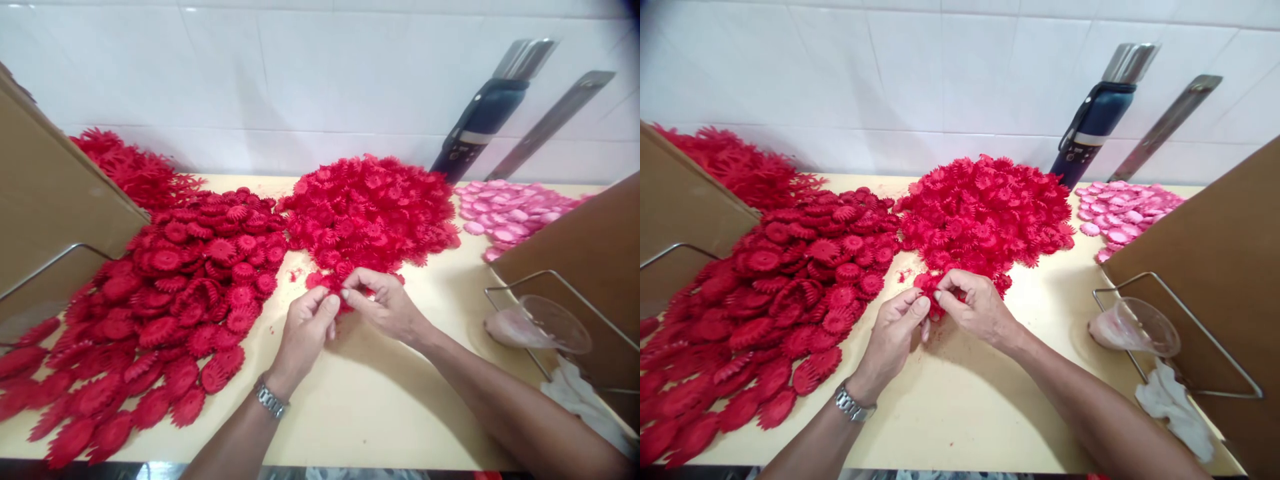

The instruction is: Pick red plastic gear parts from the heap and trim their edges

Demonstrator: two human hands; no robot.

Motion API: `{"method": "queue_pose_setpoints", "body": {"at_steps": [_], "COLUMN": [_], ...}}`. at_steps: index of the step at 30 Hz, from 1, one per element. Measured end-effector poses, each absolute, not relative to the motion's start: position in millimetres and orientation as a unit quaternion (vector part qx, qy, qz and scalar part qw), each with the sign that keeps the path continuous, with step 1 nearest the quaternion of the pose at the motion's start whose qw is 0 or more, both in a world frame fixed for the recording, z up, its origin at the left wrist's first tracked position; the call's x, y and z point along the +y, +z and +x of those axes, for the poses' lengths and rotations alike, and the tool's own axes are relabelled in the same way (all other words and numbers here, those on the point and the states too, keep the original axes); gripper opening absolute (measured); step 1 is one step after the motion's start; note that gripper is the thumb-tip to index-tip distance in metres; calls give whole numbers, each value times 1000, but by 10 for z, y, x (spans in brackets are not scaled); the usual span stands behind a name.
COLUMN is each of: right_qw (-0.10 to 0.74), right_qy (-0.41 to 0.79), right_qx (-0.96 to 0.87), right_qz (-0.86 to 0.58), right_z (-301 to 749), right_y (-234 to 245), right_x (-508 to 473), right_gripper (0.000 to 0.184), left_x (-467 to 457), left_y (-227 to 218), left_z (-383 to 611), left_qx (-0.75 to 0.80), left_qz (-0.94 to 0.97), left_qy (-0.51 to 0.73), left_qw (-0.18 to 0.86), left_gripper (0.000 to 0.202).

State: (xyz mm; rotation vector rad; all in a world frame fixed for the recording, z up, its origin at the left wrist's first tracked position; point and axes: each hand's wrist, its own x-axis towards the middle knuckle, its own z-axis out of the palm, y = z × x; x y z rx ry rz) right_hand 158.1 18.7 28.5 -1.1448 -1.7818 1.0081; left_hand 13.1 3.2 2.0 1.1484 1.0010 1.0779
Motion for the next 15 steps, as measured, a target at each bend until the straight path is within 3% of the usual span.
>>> {"method": "queue_pose_setpoints", "body": {"at_steps": [5,15], "right_qw": [435,524], "right_qy": [364,409], "right_qx": [-664,-566], "right_qz": [-488,-489], "right_z": [1607,1657], "right_y": [207,147], "right_x": [162,222], "right_gripper": [11,12], "left_x": [13,1], "left_y": [22,32], "left_z": [152,153], "left_qx": [449,461], "left_qz": [488,417], "left_qy": [476,550], "left_qw": [578,557], "left_gripper": [33,27]}}
